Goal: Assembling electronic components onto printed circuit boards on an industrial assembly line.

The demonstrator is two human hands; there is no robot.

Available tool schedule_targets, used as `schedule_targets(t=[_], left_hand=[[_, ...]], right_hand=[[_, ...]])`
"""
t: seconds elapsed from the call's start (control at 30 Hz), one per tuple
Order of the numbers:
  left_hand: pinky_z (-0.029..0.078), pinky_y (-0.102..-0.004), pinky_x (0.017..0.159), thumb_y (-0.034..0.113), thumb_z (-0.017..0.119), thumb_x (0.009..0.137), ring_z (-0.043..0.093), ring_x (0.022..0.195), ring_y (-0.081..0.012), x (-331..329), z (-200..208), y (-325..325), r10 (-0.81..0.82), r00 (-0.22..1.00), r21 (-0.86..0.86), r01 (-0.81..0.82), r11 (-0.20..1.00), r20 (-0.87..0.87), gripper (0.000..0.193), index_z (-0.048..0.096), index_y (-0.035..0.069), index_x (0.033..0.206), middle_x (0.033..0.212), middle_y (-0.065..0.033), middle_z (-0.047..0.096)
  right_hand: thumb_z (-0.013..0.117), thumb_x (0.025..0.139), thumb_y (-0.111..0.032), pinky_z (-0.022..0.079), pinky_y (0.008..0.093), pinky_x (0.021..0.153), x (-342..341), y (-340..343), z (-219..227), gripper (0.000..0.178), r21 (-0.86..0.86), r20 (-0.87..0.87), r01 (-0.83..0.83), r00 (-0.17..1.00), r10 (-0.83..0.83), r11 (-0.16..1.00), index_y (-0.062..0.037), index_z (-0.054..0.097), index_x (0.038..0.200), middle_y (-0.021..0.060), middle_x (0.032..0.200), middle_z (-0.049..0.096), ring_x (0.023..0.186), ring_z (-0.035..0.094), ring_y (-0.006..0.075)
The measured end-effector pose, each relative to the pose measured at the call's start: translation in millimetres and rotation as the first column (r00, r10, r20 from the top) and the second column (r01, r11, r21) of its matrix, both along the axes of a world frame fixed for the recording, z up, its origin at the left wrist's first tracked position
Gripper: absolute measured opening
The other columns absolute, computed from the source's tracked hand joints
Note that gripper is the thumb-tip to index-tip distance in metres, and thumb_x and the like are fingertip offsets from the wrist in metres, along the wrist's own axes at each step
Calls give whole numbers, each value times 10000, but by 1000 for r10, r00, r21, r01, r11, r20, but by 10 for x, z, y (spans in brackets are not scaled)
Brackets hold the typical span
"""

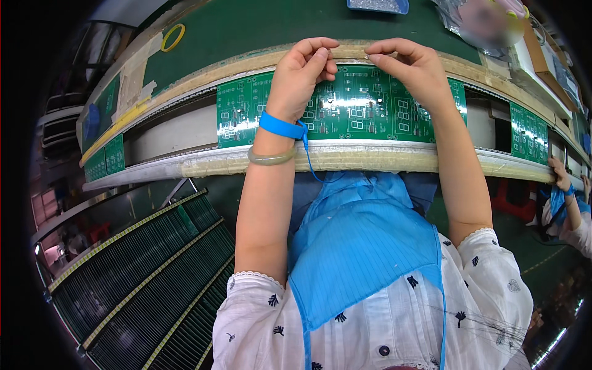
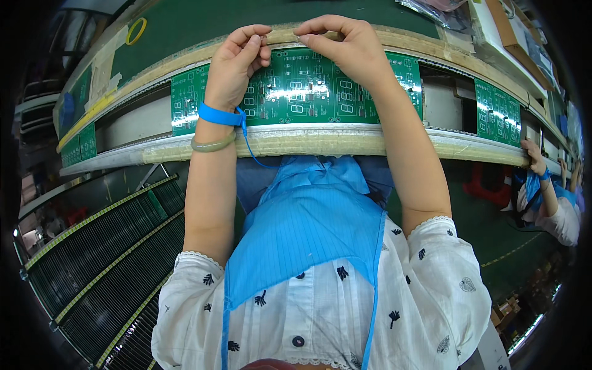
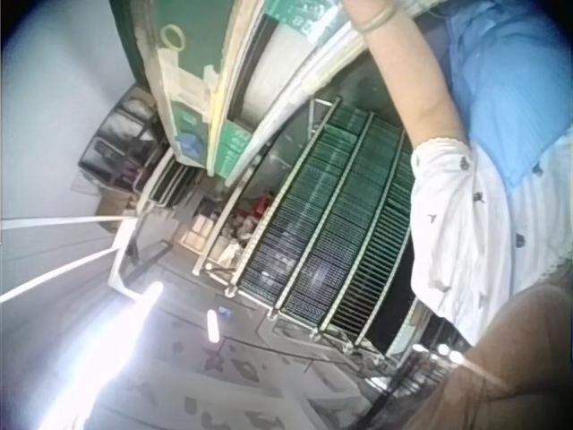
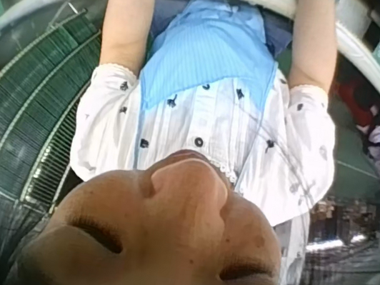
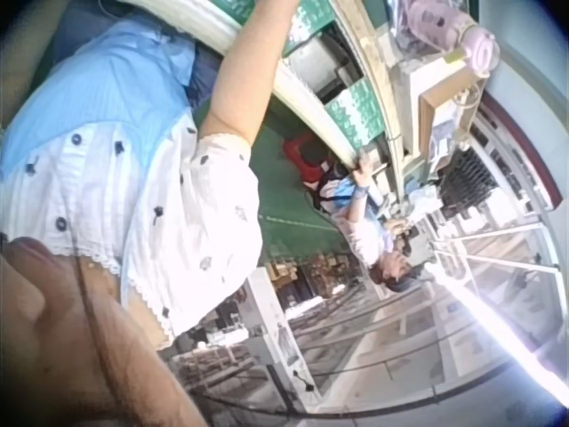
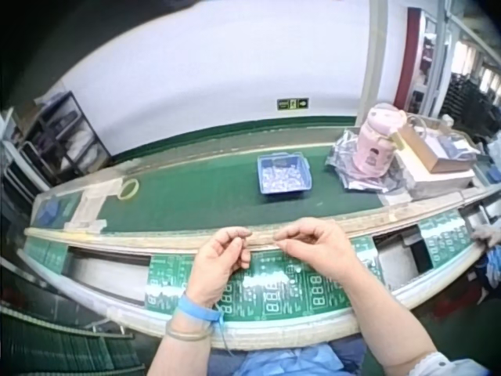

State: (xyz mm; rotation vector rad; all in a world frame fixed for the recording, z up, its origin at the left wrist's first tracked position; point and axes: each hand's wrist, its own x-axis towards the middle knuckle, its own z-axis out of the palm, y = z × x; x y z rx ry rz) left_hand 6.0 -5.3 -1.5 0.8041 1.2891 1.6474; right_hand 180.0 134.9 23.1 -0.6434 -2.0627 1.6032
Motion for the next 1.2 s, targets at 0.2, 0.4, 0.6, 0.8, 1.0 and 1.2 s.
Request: schedule_targets(t=[0.2, 0.4, 0.6, 0.8, 1.0, 1.2], left_hand=[[493, -204, 734, 153, 523, 1030, 562, 769, -77, 3, 12, -4, -39, 999, 0, 39, 999, -21, 219, 638, 13, 1153, 843, 4, 591], [487, -199, 721, 174, 543, 1023, 560, 760, -71, 19, -21, 6, 9, 997, -34, -12, 999, -80, 229, 634, 12, 1157, 835, 10, 591], [480, -183, 708, 161, 554, 1017, 553, 751, -59, 22, 15, -5, -25, 998, 17, 26, 1000, -56, 235, 651, 23, 1180, 836, 12, 593], [479, -179, 701, 155, 560, 1012, 552, 745, -55, -1, -19, -5, -8, 997, 18, 9, 1000, -75, 234, 657, 22, 1179, 860, 14, 597], [481, -179, 687, 135, 565, 1005, 558, 744, -56, 54, 29, 19, 40, 997, 1, -40, 999, -72, 224, 661, 18, 1170, 856, 13, 605], [494, -178, 709, 115, 590, 990, 577, 769, -57, 9, 5, -6, -38, 999, 44, 39, 998, -28, 209, 667, 9, 1154, 874, 9, 614]], right_hand=[[701, 833, -93, 515, 300, 773, 35, 12, -139, 177, 597, 89, -69, 996, 19, 799, -74, 744, 1004, 56, 928, 672, 947, 614, 178], [692, 810, -94, 511, 359, 829, 6, -11, -133, 173, 664, 182, -108, 983, -20, 740, -79, 739, 976, 84, 929, 684, 975, 609, 243], [688, 797, -87, 507, 372, 838, -4, -17, -132, 186, 694, 191, -108, 981, -38, 712, -82, 737, 976, 92, 918, 694, 949, 616, 258], [649, 797, -184, 419, 412, 852, -28, -56, -178, 200, 724, 209, -90, 973, -93, 684, -132, 739, 968, 10, 849, 713, 953, 613, 223], [640, 777, -163, 412, 420, 833, -58, -137, -165, 190, 757, 220, -67, 963, -157, 650, -137, 744, 934, 18, 833, 705, 949, 613, 230], [637, 775, -161, 413, 437, 840, -87, -228, -161, 201, 775, 238, -57, 949, -206, 629, -125, 741, 944, 21, 859, 705, 953, 605, 249]])
